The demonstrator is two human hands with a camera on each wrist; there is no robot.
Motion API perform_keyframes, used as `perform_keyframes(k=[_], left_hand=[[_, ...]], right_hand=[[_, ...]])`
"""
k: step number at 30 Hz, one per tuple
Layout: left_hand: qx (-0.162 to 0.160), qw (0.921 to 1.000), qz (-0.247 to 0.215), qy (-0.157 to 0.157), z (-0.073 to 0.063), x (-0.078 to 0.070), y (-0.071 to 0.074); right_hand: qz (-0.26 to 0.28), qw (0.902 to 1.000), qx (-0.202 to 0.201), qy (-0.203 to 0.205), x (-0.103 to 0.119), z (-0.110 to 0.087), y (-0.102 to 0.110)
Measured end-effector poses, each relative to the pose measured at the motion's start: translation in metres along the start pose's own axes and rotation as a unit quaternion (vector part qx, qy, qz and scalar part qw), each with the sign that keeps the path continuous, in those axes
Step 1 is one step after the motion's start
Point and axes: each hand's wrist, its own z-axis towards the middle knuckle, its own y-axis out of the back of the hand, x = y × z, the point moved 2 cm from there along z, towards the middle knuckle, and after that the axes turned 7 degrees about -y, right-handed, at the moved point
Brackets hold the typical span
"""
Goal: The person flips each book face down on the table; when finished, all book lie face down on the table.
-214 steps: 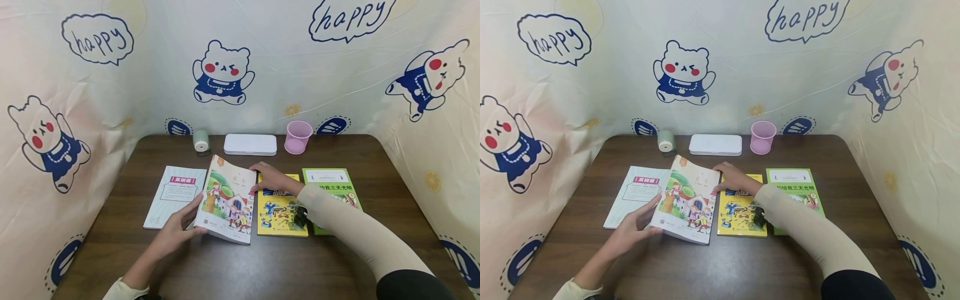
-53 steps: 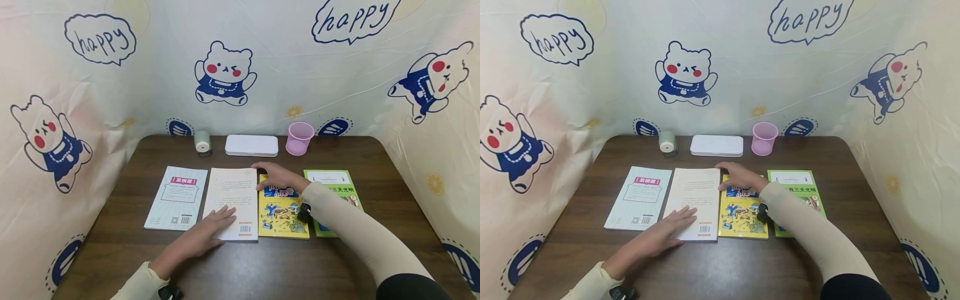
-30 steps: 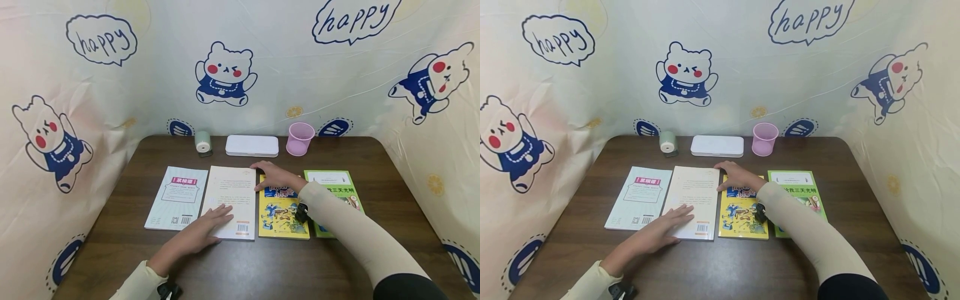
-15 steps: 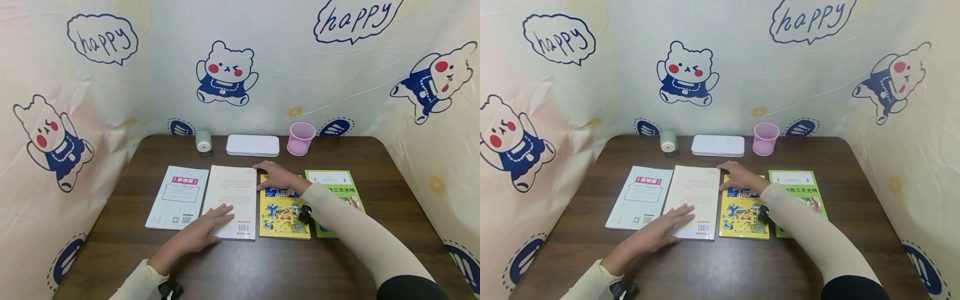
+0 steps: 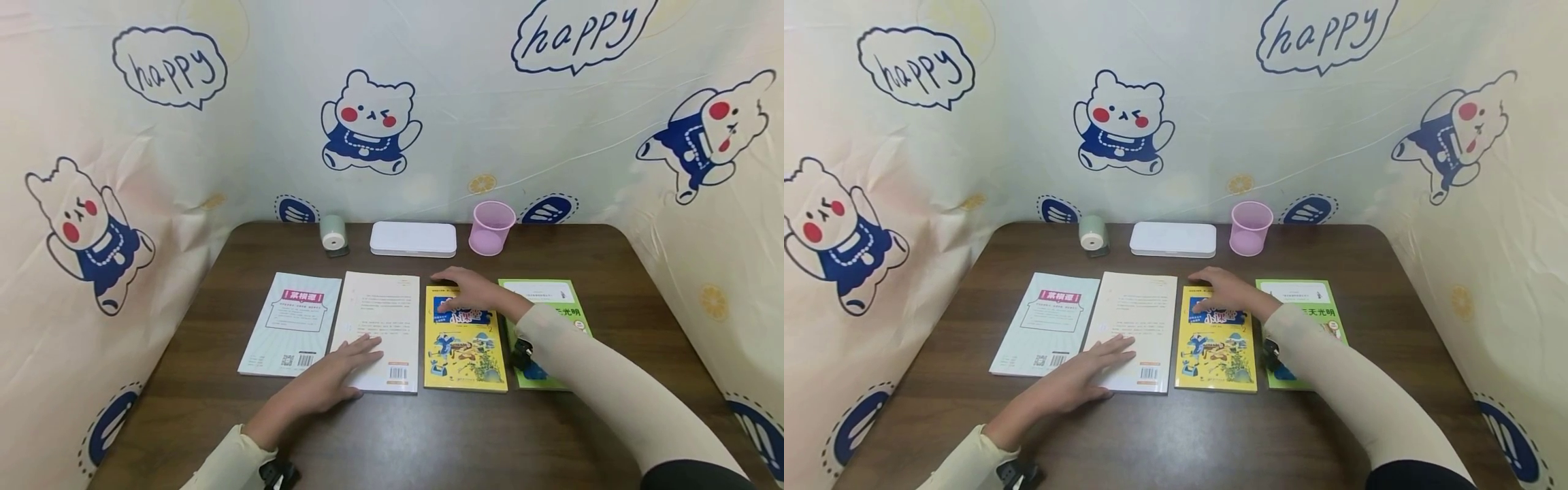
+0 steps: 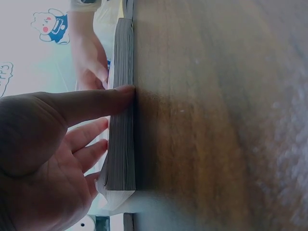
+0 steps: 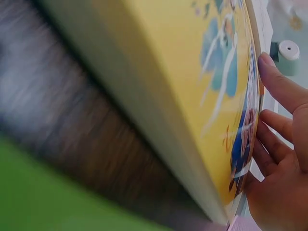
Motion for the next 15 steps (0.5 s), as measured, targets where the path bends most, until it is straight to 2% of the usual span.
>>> perform_keyframes(k=[15], left_hand=[[0.001,1.0000,0.001,0.003,0.001,0.001,-0.001]], right_hand=[[-0.001,0.9997,0.013,-0.019,-0.027,-0.023,0.017]])
